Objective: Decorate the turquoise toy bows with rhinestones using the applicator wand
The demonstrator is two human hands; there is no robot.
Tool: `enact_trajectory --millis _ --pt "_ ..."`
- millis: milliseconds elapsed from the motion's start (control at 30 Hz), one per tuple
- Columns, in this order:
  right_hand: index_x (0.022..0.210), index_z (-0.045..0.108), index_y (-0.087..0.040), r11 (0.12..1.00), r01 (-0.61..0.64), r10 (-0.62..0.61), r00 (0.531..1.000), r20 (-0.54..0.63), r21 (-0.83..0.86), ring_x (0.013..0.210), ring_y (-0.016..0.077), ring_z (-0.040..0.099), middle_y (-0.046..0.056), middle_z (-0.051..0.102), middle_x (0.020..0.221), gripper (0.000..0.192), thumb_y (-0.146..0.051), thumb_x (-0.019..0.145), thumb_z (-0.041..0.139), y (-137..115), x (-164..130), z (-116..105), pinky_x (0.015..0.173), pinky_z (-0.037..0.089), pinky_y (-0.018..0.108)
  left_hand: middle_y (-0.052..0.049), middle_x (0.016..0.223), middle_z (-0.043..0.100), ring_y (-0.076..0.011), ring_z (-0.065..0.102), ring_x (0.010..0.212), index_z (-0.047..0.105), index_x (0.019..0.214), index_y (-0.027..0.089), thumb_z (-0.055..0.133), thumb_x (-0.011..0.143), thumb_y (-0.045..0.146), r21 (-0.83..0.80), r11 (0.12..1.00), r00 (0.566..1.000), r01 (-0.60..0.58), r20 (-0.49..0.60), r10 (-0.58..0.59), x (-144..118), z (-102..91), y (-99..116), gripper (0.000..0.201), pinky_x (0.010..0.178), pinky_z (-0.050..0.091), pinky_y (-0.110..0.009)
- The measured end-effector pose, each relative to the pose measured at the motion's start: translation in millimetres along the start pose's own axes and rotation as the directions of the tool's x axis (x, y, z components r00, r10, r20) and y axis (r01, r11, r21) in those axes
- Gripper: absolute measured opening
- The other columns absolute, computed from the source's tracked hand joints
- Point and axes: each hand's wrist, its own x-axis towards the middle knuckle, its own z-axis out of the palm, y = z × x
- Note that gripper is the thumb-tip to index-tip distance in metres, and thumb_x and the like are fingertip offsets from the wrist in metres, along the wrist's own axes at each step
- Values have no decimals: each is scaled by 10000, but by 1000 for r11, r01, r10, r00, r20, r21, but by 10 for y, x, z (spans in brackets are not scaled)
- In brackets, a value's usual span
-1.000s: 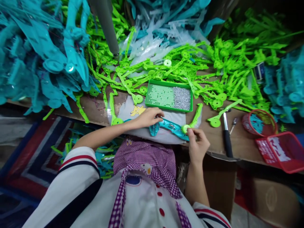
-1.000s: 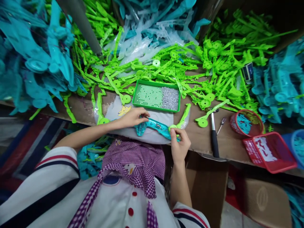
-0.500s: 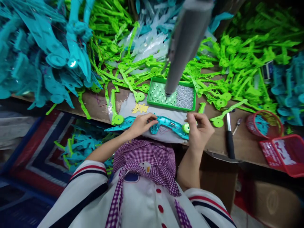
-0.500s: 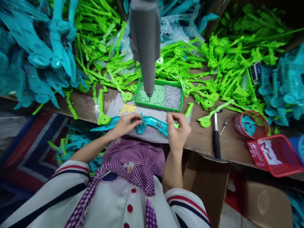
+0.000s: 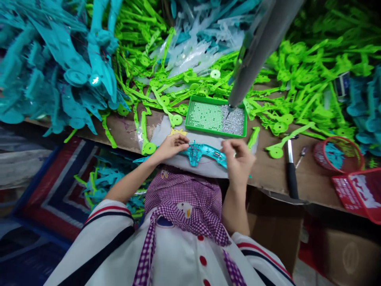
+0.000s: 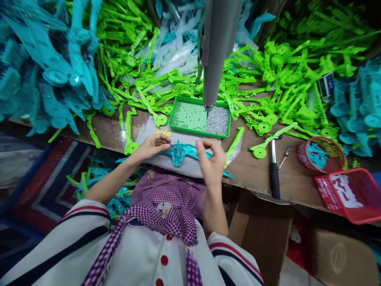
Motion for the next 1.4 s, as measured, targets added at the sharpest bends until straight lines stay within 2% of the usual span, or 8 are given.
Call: enact_trajectory --millis 200,433,733,900,1033,1233,1333,1400 --pt "970 701 -221 834 266 -16 888 459 -484 1116 227 600 71 709 1177 150 -352 950 631 226 -543 459 991 318 439 -41 844 710 -123 657 752 654 980 132 718 838 233 138 990 954 -19 297 -23 434 -114 183 186 726 545 -276" --pt "917 673 -176 685 190 247 848 469 -703 1152 278 516 112 673 1201 194 -252 964 500 196 -470 750 962 226 489 -42 866 719 -123 651 784 664 961 129 676 852 161 239 966 930 -99 368 4 640 -20 262 114 737 518 -261" --pt "908 668 -206 737 109 234 884 404 -667 1139 261 520 80 669 1168 211 -302 974 492 315 -383 722 956 244 466 -26 833 699 -107 628 743 639 940 130 643 875 142 197 979 938 -52 347 -20 644 69 142 67 703 507 -245" --pt "1067 674 -232 733 207 -46 966 256 -648 1189 266 567 88 686 1191 167 -306 977 555 320 -528 568 1019 267 480 -24 818 696 -128 626 751 661 956 148 654 889 205 330 936 984 -121 166 69 446 -77 236 89 707 492 -259" --pt "1042 663 -238 744 262 -231 964 131 -614 1141 256 630 79 683 1094 126 -214 922 632 383 -798 300 983 354 443 -30 850 714 -144 619 739 686 968 171 672 913 339 481 860 985 -173 102 141 76 -212 268 178 700 473 -277" --pt "987 709 -285 714 231 -364 929 -69 -661 972 260 653 65 639 949 177 -192 836 701 419 -1166 134 879 408 437 -20 843 722 -143 612 723 678 895 198 620 959 437 547 833 960 -79 -185 212 -405 77 233 254 711 468 -283" --pt "1087 663 -275 758 358 -382 921 74 -545 694 161 625 12 648 789 252 -159 864 668 394 -1173 237 729 435 355 10 705 673 -132 586 647 646 776 197 623 951 462 500 865 954 41 -278 116 -405 222 323 318 645 436 -268" --pt "1245 593 -237 790 393 -346 919 187 -470 600 134 599 -1 682 760 344 -171 909 629 402 -1080 360 653 436 320 19 648 645 -130 566 613 639 735 195 629 942 465 512 857 976 61 -211 56 -319 231 439 340 606 397 -266"
